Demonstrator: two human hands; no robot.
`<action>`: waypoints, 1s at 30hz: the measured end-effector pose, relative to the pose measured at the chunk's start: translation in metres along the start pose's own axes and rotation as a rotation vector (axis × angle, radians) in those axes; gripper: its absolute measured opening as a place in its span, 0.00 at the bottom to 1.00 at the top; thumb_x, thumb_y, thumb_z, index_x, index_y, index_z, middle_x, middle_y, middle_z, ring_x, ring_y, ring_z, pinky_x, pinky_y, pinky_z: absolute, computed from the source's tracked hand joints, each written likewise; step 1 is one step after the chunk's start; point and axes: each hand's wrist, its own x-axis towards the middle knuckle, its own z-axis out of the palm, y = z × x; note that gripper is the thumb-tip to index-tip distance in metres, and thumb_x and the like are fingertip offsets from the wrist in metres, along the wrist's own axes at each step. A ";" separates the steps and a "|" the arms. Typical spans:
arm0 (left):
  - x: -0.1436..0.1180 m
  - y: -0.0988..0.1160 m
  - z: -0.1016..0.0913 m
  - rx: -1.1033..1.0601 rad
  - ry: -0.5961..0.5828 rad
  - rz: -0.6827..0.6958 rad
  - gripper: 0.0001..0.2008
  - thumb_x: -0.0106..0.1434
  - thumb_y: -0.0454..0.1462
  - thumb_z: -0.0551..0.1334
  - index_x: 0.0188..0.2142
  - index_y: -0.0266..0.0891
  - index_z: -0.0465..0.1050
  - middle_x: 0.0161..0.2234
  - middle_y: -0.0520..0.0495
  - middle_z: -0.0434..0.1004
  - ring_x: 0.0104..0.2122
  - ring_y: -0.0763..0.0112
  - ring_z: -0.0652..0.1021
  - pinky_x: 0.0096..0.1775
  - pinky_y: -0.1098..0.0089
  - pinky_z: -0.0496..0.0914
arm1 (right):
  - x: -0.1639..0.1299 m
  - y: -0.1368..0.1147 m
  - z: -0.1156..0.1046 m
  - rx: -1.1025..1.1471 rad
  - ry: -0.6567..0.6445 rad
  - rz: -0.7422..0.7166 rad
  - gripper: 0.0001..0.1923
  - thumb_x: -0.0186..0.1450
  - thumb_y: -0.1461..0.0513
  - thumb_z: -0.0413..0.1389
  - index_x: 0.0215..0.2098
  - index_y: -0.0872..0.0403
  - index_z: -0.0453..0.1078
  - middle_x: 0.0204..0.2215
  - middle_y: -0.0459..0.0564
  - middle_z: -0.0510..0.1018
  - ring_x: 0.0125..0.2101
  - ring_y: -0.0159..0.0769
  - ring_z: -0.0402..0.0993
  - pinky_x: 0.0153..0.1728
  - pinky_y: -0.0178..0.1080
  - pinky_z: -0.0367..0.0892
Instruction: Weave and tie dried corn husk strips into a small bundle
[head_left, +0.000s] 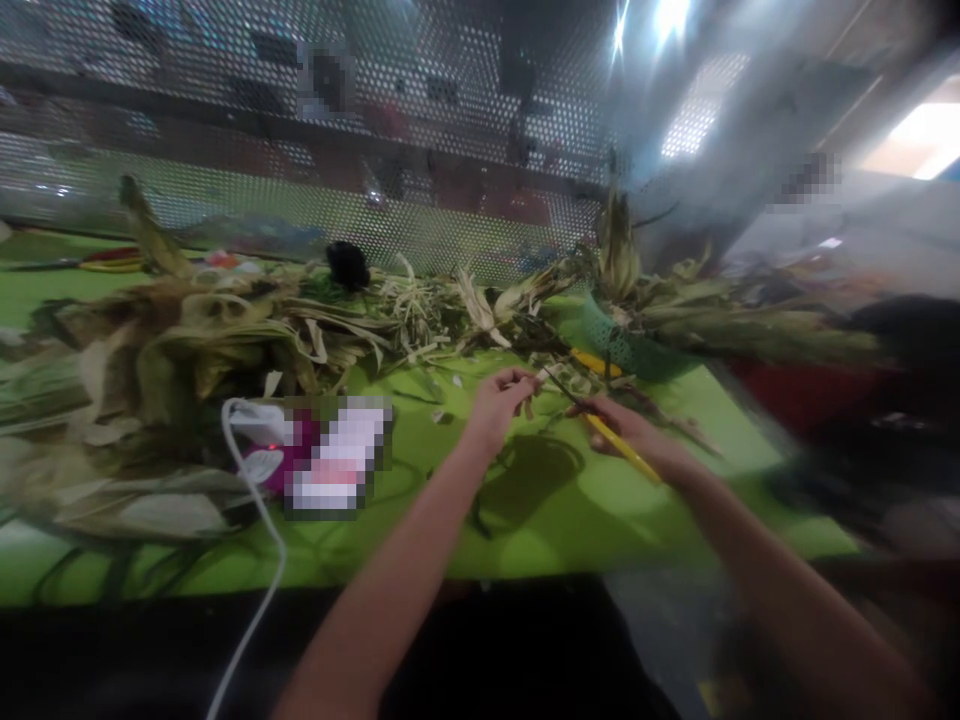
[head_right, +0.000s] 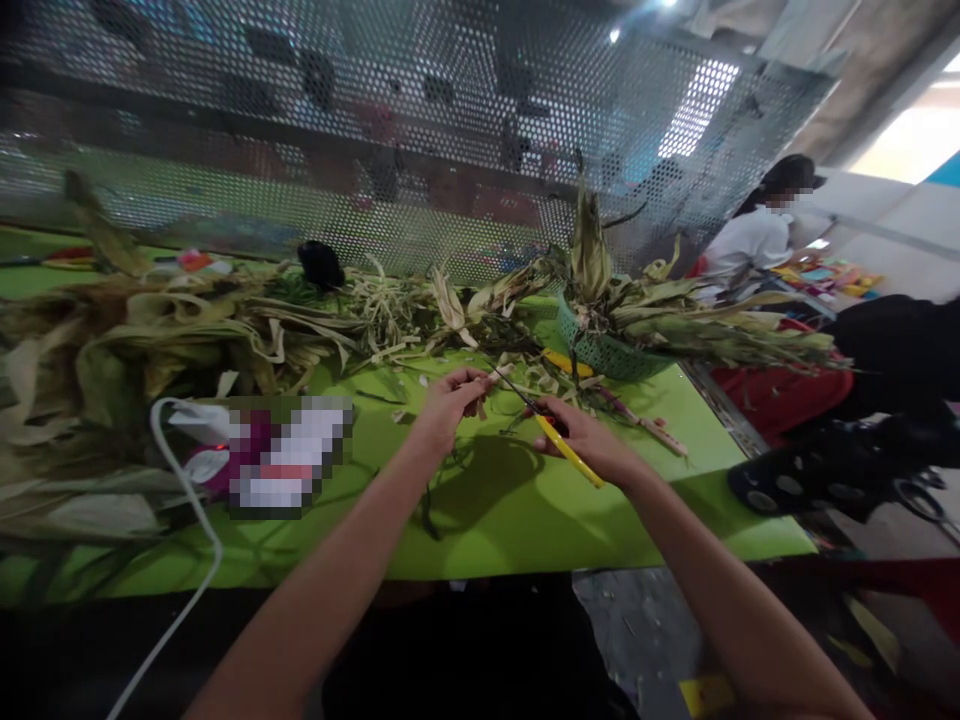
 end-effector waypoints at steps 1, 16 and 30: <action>0.000 0.000 0.000 0.005 -0.004 0.001 0.11 0.49 0.41 0.68 0.28 0.36 0.74 0.19 0.55 0.66 0.18 0.82 0.60 0.22 0.75 0.52 | 0.001 0.000 0.000 -0.004 -0.001 -0.009 0.29 0.61 0.47 0.56 0.55 0.52 0.68 0.49 0.54 0.74 0.49 0.49 0.70 0.49 0.45 0.65; 0.001 -0.003 0.000 -0.005 -0.014 -0.017 0.12 0.48 0.42 0.69 0.28 0.36 0.74 0.19 0.55 0.66 0.18 0.82 0.60 0.22 0.75 0.52 | 0.002 -0.002 0.001 -0.023 0.035 -0.032 0.26 0.62 0.47 0.55 0.54 0.50 0.70 0.44 0.52 0.77 0.44 0.47 0.72 0.45 0.44 0.68; 0.000 -0.001 0.001 0.003 -0.029 -0.010 0.12 0.48 0.42 0.68 0.29 0.36 0.75 0.18 0.56 0.65 0.17 0.82 0.60 0.22 0.75 0.53 | 0.000 -0.006 0.001 -0.021 0.015 -0.027 0.30 0.63 0.46 0.54 0.58 0.50 0.66 0.49 0.54 0.75 0.48 0.48 0.71 0.48 0.45 0.66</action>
